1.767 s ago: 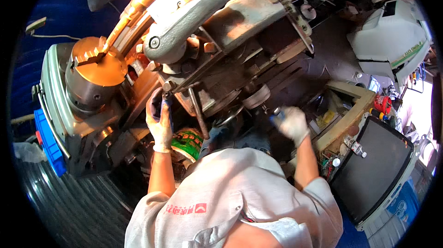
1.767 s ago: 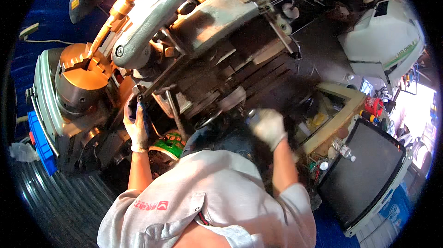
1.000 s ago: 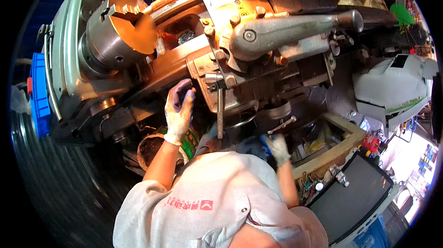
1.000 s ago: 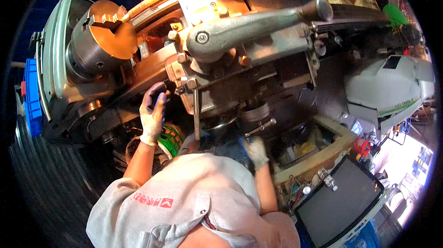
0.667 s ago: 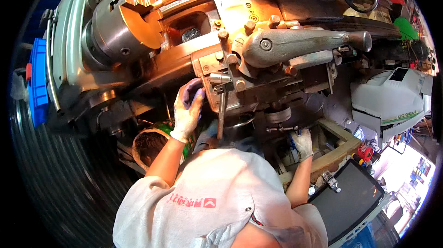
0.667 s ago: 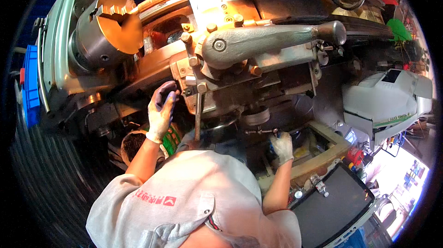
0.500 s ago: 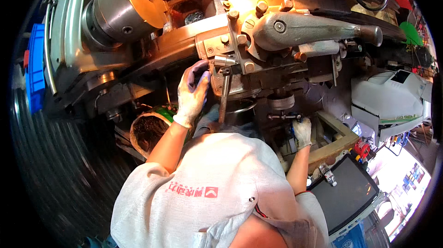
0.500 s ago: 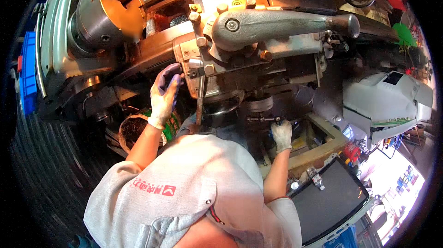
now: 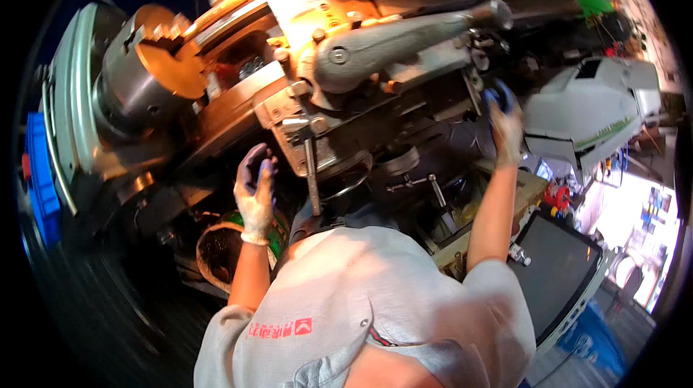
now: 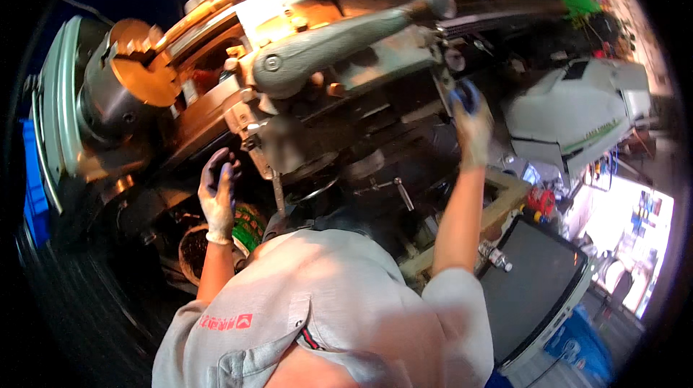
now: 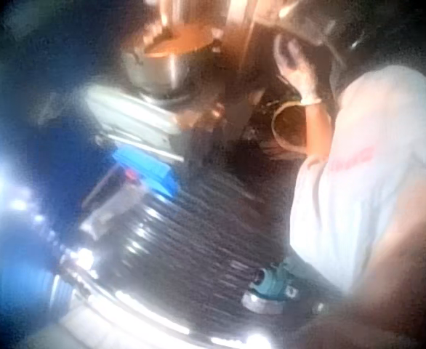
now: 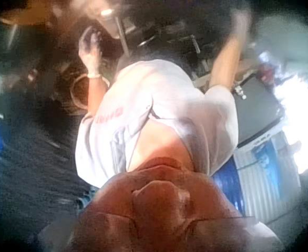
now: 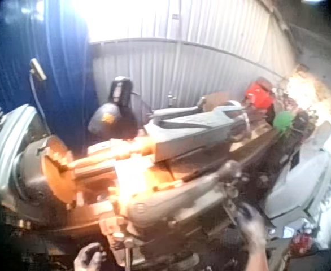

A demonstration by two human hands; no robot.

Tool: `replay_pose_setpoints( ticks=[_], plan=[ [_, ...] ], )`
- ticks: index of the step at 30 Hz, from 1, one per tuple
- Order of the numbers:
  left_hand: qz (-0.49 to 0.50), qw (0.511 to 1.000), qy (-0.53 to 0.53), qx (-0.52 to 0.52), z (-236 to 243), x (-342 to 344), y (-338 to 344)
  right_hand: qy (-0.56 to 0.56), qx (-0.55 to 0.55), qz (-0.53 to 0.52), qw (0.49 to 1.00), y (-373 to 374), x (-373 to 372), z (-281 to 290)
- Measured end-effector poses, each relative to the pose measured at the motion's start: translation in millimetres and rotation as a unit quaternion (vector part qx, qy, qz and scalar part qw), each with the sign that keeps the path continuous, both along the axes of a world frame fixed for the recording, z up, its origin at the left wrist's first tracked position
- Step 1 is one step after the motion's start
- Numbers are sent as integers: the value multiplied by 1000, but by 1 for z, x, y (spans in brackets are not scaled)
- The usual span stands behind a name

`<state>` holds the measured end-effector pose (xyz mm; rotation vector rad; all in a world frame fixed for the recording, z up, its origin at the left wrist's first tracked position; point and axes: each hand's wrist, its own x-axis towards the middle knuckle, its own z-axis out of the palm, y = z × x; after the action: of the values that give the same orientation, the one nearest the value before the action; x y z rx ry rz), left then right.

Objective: The person operates a metal lathe, adjusting the tool post and controls while the workpiece rotates. They use a wrench to tighten components and manipulate the machine's levers and handles to guide the cutting process.

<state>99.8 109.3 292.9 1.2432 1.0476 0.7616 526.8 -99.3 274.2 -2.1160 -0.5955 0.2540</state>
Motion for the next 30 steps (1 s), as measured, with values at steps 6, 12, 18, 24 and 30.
replay_pose_setpoints(
  ticks=[6,12,18,24,30],
  plan=[
    [19,1000,8,12,9,-1,-11,-109,-412,75,901,61,52,-46],
    [31,999,21,16,-7,-6,-15,-155,-442,105,877,75,60,-58],
    [54,998,14,-21,-2,-1,-13,-82,-267,37,960,54,54,-72],
    [70,997,13,-35,-6,0,-7,203,85,2,975,26,31,-91],
    [67,997,10,-30,-11,6,2,228,171,12,958,17,6,-83]
  ],
)
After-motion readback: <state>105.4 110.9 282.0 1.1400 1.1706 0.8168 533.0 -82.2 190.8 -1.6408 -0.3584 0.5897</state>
